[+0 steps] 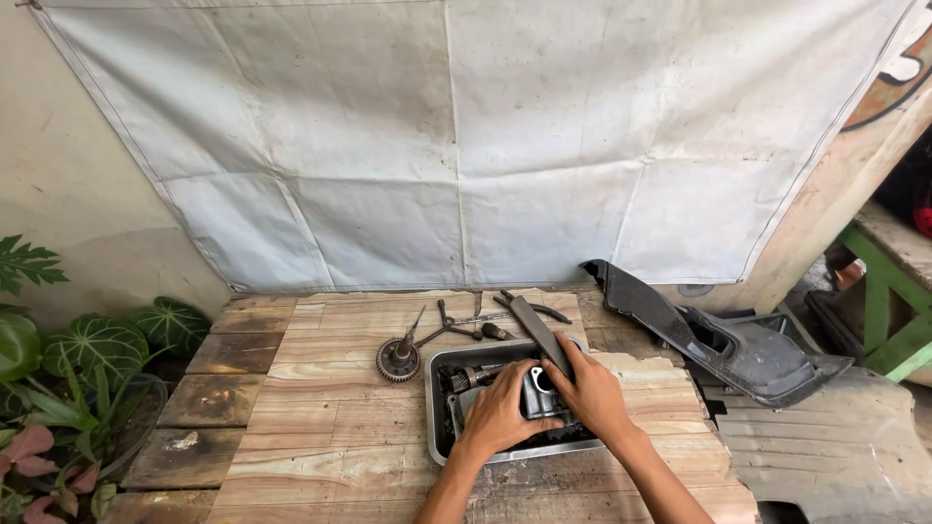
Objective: The person files a metal engine part held in the left hand using a metal file in the right hand. The part is rotated and repositioned repeatedly to file different surfaces while resting over a metal tray containing other disassembled components.
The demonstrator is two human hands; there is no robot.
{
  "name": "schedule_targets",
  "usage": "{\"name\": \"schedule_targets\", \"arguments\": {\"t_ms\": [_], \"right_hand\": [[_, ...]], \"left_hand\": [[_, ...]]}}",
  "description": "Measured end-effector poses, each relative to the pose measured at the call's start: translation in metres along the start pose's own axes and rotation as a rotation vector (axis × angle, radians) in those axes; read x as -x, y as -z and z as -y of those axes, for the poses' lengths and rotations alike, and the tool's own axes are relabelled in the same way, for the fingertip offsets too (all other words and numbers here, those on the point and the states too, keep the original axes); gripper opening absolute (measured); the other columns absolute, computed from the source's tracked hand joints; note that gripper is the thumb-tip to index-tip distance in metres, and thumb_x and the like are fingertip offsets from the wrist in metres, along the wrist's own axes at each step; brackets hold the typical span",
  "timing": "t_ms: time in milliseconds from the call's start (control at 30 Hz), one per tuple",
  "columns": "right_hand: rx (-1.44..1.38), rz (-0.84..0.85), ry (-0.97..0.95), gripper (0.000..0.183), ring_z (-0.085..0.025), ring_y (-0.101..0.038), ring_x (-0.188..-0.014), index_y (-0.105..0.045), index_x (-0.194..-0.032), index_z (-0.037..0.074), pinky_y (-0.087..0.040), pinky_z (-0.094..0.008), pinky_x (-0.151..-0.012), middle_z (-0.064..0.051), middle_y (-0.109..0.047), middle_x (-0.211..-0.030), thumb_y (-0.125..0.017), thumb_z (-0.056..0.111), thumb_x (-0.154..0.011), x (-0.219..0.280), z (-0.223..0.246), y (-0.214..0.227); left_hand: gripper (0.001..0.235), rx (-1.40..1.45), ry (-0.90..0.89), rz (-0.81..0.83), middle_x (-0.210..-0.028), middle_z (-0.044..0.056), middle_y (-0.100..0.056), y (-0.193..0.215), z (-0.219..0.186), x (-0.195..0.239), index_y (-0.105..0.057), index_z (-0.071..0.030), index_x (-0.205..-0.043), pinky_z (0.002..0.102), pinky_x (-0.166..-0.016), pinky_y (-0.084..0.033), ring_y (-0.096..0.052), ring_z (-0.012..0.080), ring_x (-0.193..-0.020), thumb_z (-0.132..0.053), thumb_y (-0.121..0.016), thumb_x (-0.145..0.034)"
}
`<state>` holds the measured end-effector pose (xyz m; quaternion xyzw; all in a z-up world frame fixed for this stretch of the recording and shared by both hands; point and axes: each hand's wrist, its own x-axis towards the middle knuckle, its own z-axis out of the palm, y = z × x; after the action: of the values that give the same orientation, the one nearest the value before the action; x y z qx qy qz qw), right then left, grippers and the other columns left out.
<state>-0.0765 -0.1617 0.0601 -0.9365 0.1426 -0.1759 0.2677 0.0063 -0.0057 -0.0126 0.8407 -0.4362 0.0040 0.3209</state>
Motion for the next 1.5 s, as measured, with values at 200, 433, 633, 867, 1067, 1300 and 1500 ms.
{"name": "schedule_targets", "arguments": {"t_ms": [200,433,633,867,1067,1300,1500], "right_hand": [[0.013,-0.115,0.006,0.061,-0.03,-0.073,-0.068,-0.05,-0.143,0.016,-0.055,-0.038,-0.055,-0.016,-0.074,-0.097,-0.056,0.049,-0.092,0.01,0.001,-0.009],[-0.152,-0.008,-0.054,0.056,-0.047,-0.059,-0.121,-0.05,-0.147,0.021,-0.05,-0.06,-0.096,-0.024,-0.061,-0.132,-0.058,0.043,-0.097,0.02,0.003,0.003],[-0.14,0.097,-0.015,0.057,-0.04,-0.06,-0.12,-0.048,-0.149,0.03,-0.049,-0.059,-0.097,-0.009,-0.061,-0.132,-0.058,0.051,-0.097,0.017,-0.02,0.002],[-0.225,0.115,-0.041,0.063,-0.04,-0.056,-0.127,-0.043,-0.151,0.031,-0.047,-0.059,-0.102,-0.009,-0.056,-0.141,-0.063,0.047,-0.094,0.02,-0.026,0.003],[-0.252,0.005,-0.084,0.063,-0.051,-0.057,-0.118,-0.036,-0.155,0.024,-0.051,-0.063,-0.095,-0.017,-0.047,-0.132,-0.06,0.036,-0.098,0.045,0.003,0.015],[-0.245,0.06,0.036,0.064,-0.048,-0.064,-0.095,-0.03,-0.161,0.022,-0.052,-0.056,-0.071,-0.02,-0.059,-0.106,-0.053,0.031,-0.102,0.064,-0.01,-0.014],[-0.204,0.058,0.048,0.059,-0.029,-0.066,-0.084,-0.041,-0.157,0.029,-0.055,-0.042,-0.068,-0.01,-0.062,-0.098,-0.057,0.035,-0.101,0.077,-0.022,-0.038]], "left_hand": [[0.119,0.0,-0.062,-0.058,-0.151,0.022,-0.043,-0.003,0.001,0.0,-0.032,-0.005,-0.147,0.067,-0.105,-0.04,-0.048,0.044,-0.133,-0.085,-0.059,-0.062],[0.094,0.018,-0.1,-0.127,-0.131,0.015,-0.061,0.005,0.003,-0.001,-0.045,-0.011,-0.142,0.049,-0.096,-0.051,-0.058,0.0339,-0.125,-0.052,-0.084,-0.066],[0.094,-0.102,-0.099,0.065,-0.136,0.017,-0.061,0.038,-0.001,-0.009,-0.043,-0.011,-0.146,0.053,-0.108,-0.043,-0.056,0.0342,-0.13,-0.041,-0.088,-0.069],[0.094,0.008,-0.143,0.077,-0.135,0.02,-0.062,0.044,0.008,-0.008,-0.044,-0.01,-0.146,0.056,-0.105,-0.045,-0.055,0.0396,-0.131,-0.033,-0.091,-0.069],[0.093,-0.052,-0.065,0.002,-0.134,0.014,-0.062,0.013,0.02,-0.001,-0.044,-0.013,-0.146,0.052,-0.104,-0.046,-0.052,0.0342,-0.133,-0.044,-0.087,-0.07],[0.098,-0.108,-0.001,-0.076,-0.128,0.012,-0.064,-0.015,0.045,-0.002,-0.044,-0.013,-0.142,0.046,-0.104,-0.048,-0.052,0.0292,-0.133,-0.054,-0.086,-0.064],[0.094,-0.141,0.007,-0.088,-0.127,0.017,-0.063,-0.009,0.027,-0.001,-0.051,-0.006,-0.132,0.045,-0.101,-0.052,-0.055,0.0323,-0.13,-0.06,-0.084,-0.063]]}}
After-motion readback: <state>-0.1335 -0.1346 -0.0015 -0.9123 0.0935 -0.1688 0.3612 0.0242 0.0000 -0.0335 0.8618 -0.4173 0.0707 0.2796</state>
